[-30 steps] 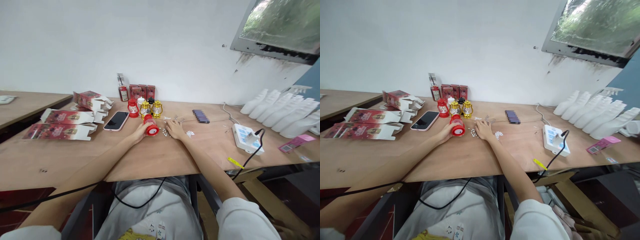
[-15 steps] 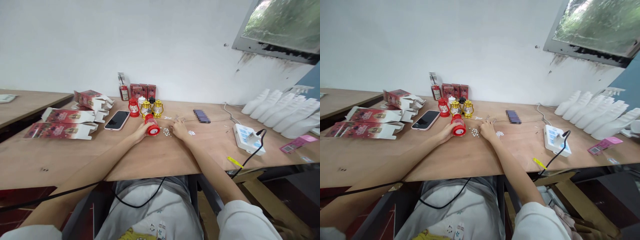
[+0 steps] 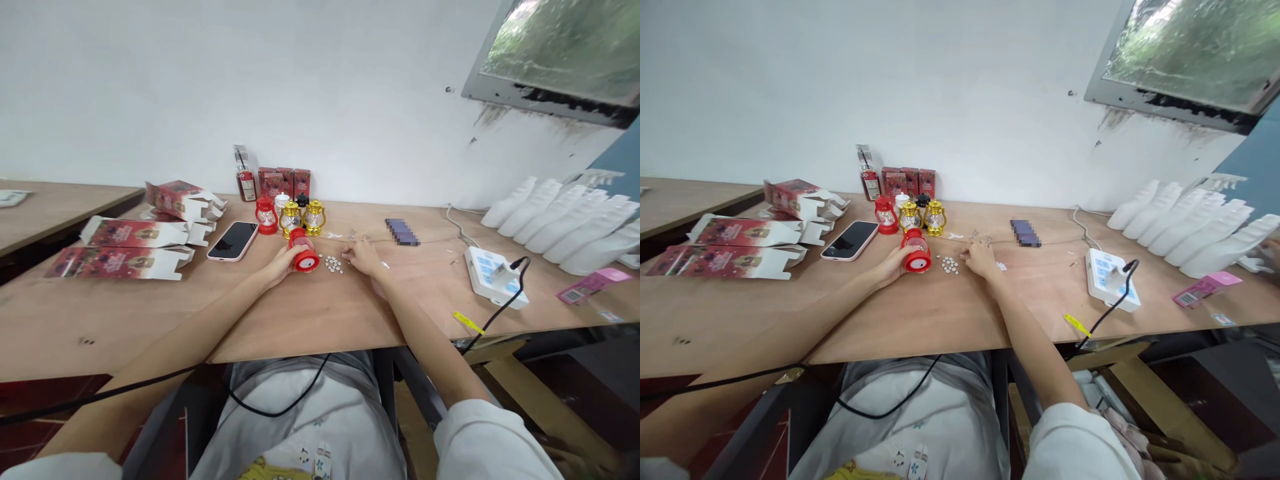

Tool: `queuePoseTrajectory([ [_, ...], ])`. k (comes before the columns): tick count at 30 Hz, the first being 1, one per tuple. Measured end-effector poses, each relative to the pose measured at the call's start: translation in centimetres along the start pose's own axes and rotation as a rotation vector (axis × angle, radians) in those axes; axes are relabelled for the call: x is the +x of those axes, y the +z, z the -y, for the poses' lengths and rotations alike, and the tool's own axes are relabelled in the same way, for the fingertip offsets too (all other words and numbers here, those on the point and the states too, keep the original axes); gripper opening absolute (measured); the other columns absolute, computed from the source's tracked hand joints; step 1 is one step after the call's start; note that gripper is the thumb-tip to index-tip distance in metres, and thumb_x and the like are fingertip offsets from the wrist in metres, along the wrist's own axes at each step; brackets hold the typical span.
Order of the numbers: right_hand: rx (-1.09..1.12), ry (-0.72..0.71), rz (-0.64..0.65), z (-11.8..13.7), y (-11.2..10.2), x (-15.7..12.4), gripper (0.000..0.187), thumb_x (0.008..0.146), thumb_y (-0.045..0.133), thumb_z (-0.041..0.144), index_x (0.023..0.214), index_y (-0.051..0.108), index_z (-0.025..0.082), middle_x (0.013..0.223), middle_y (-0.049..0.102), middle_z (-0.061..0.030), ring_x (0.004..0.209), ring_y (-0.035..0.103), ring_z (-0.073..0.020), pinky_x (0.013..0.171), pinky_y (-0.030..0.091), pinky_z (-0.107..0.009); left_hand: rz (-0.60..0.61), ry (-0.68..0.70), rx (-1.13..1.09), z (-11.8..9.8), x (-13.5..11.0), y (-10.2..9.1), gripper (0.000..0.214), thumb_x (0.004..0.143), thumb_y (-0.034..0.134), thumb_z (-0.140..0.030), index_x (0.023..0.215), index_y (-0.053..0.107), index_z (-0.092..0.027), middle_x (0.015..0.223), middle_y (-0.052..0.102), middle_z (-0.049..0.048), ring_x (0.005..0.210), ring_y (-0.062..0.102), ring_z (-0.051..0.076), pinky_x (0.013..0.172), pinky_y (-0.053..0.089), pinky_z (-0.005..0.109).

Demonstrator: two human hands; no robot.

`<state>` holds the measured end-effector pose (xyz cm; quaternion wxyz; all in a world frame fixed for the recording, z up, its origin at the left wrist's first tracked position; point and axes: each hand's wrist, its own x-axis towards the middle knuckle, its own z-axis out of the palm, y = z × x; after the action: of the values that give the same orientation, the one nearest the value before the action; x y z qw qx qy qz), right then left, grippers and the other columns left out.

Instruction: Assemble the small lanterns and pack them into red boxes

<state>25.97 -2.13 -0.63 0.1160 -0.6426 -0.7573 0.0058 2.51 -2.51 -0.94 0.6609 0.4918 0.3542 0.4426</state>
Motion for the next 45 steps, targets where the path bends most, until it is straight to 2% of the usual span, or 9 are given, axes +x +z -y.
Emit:
queuePoseTrajectory([
  [4,0.0,0.014,-0.01,-0.3,0.0,0.2,0.019,0.086,0.057,0.028,0.099,0.069,0.021,0.111,0.066,-0.0087,0.111,0.051,-0.0274,0.091,0.037,-0.039,-0.019,-0.005,-0.009,0.0,0.0,0.1,0.034,0.07,0.069,-0.034,0.097,0.062,-0.015,0.089,0.067,0.0054,0.077,0.064,0.017,0.059,0.058,0.028],
  [9,0.017,-0.065,-0.132,-0.2,0.1,0.1,0.012,0.084,0.059,0.026,0.087,0.068,0.019,0.104,0.067,-0.008,0.107,0.052,-0.0261,0.092,0.036,-0.039,-0.014,-0.001,-0.008,-0.1,-0.1,0.0,0.033,0.07,0.068,-0.035,0.096,0.061,-0.015,0.09,0.068,0.006,0.08,0.065,0.019,0.058,0.057,0.028],
  [17,0.2,-0.377,-0.506,4.2,0.5,-2.3,0.029,0.094,0.045,0.038,0.079,0.062,0.019,0.082,0.065,-0.0054,0.085,0.056,-0.0196,0.081,0.037,-0.033,-0.073,-0.037,-0.201,-0.2,0.2,-0.2,0.024,0.077,0.063,-0.032,0.095,0.06,-0.017,0.092,0.066,0.0038,0.082,0.064,0.016,0.069,0.059,0.03],
  [21,0.222,-0.594,-0.602,6.4,1.0,-3.2,0.026,0.095,0.046,0.032,0.078,0.062,0.019,0.079,0.067,-0.0051,0.078,0.056,-0.0168,0.076,0.037,-0.033,-0.091,-0.057,-0.277,-0.4,0.0,0.1,0.018,0.079,0.062,-0.028,0.093,0.06,-0.018,0.092,0.065,0.0019,0.078,0.063,0.013,0.067,0.058,0.025],
  [25,0.178,-0.736,-0.62,6.8,1.5,-3.1,0.024,0.095,0.043,0.023,0.085,0.064,0.018,0.085,0.069,-0.0064,0.08,0.057,-0.0163,0.074,0.038,-0.033,-0.073,-0.099,-0.309,-0.6,-0.4,0.6,0.011,0.082,0.058,-0.026,0.089,0.06,-0.018,0.083,0.064,0.0014,0.071,0.061,0.011,0.06,0.056,0.02],
  [29,0.125,-0.759,-0.63,6.5,2.1,-2.8,0.024,0.096,0.042,0.021,0.084,0.063,0.018,0.085,0.068,-0.0075,0.081,0.057,-0.017,0.074,0.039,-0.033,-0.065,-0.124,-0.317,-0.7,-0.7,1.0,0.01,0.083,0.057,-0.026,0.089,0.061,-0.018,0.084,0.065,0.0011,0.07,0.061,0.011,0.061,0.056,0.021],
  [34,0.043,-0.74,-0.697,6.6,2.6,-2.6,0.026,0.096,0.043,0.024,0.074,0.057,0.018,0.072,0.062,-0.0059,0.073,0.054,-0.0173,0.069,0.037,-0.033,-0.049,-0.134,-0.357,-0.5,-0.9,1.3,0.011,0.085,0.055,-0.026,0.089,0.061,-0.018,0.084,0.065,0.0017,0.07,0.062,0.011,0.059,0.056,0.02],
  [40,0.034,-0.735,-0.756,6.8,2.4,-2.8,0.027,0.095,0.044,0.022,0.071,0.056,0.018,0.069,0.061,-0.0045,0.071,0.054,-0.0167,0.068,0.035,-0.032,-0.05,-0.154,-0.367,-0.5,-1.1,1.6,0.014,0.089,0.05,-0.025,0.088,0.062,-0.016,0.083,0.066,0.0024,0.07,0.063,0.012,0.059,0.056,0.021],
  [45,0.008,-0.737,-0.783,6.9,2.0,-2.9,0.027,0.095,0.043,0.022,0.073,0.058,0.018,0.069,0.062,-0.004,0.071,0.053,-0.0169,0.068,0.034,-0.032,-0.047,-0.155,-0.354,-0.6,-1.1,1.5,0.012,0.086,0.054,-0.026,0.088,0.062,-0.017,0.083,0.066,0.0023,0.07,0.063,0.012,0.06,0.056,0.022],
])
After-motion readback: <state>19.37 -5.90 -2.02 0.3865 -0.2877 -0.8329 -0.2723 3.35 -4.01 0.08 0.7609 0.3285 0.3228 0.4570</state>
